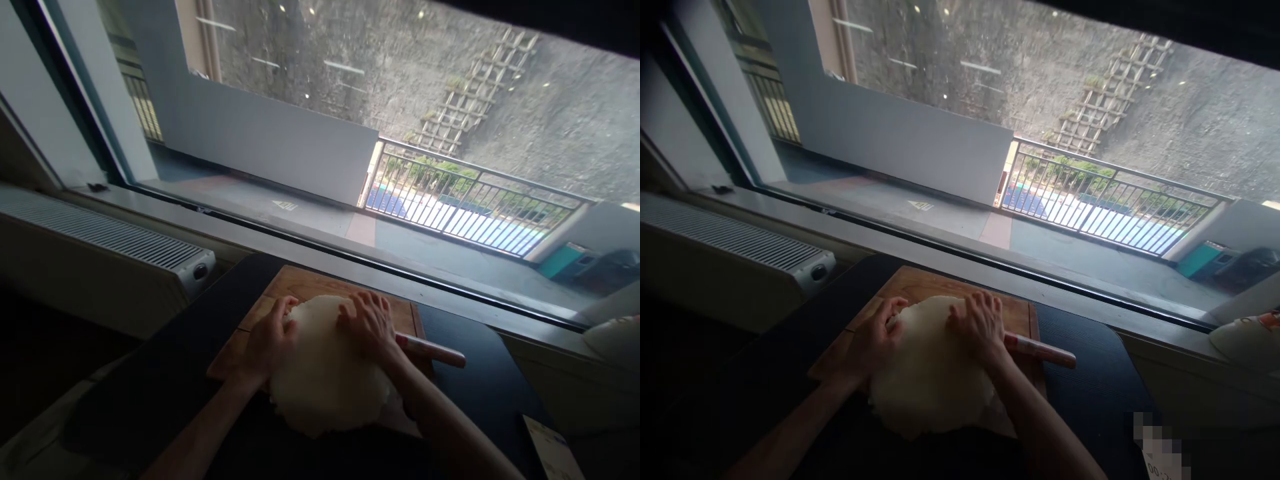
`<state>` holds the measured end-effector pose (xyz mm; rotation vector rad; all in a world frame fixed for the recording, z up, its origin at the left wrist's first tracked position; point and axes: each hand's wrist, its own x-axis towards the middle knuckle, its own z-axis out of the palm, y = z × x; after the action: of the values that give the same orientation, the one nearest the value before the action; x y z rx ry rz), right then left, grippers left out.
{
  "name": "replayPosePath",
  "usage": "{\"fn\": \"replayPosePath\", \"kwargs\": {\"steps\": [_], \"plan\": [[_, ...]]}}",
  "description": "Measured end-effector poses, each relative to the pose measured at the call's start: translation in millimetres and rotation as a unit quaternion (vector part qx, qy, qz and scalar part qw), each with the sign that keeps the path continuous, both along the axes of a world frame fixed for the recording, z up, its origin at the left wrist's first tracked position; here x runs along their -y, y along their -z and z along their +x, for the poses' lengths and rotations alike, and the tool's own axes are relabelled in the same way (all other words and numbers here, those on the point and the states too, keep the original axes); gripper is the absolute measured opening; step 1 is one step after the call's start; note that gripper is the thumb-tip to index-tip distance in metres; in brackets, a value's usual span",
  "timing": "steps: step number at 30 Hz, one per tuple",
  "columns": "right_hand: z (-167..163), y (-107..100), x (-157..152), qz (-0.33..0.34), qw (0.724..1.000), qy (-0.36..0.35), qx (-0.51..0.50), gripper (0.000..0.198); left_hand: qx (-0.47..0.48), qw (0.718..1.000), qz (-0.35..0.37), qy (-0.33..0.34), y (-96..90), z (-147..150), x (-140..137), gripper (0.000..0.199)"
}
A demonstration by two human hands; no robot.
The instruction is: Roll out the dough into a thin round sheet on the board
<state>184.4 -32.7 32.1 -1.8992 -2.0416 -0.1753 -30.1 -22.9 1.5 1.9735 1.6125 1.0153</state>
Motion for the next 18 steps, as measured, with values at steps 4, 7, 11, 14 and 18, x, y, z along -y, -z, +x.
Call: {"fn": "replayPosePath", "kwargs": {"steps": [4,7,11,14,18], "plan": [[22.7,-18.8,-64.3,-0.083,0.994,0.068,-0.020,0.045,0.032,0.999,-0.016,0.008,-1.1,-0.3,-0.9,0.036],[18.4,-20.0,-50.2,-0.088,0.995,0.045,-0.014,0.042,0.064,0.997,-0.029,0.020,-2.4,-2.3,0.3,0.035],[-8.9,0.7,24.2,-0.026,0.998,-0.060,0.010,0.036,0.084,0.996,-0.036,0.022,-0.2,-3.0,-0.4,0.033],[-14.1,6.5,31.9,0.002,0.999,-0.053,0.010,0.038,0.081,0.995,-0.042,0.025,3.4,-2.2,-2.0,0.032],[6.2,-1.5,-34.5,-0.041,0.998,0.035,-0.037,0.038,0.029,0.999,-0.009,0.014,4.2,-4.1,0.7,0.031]]}}
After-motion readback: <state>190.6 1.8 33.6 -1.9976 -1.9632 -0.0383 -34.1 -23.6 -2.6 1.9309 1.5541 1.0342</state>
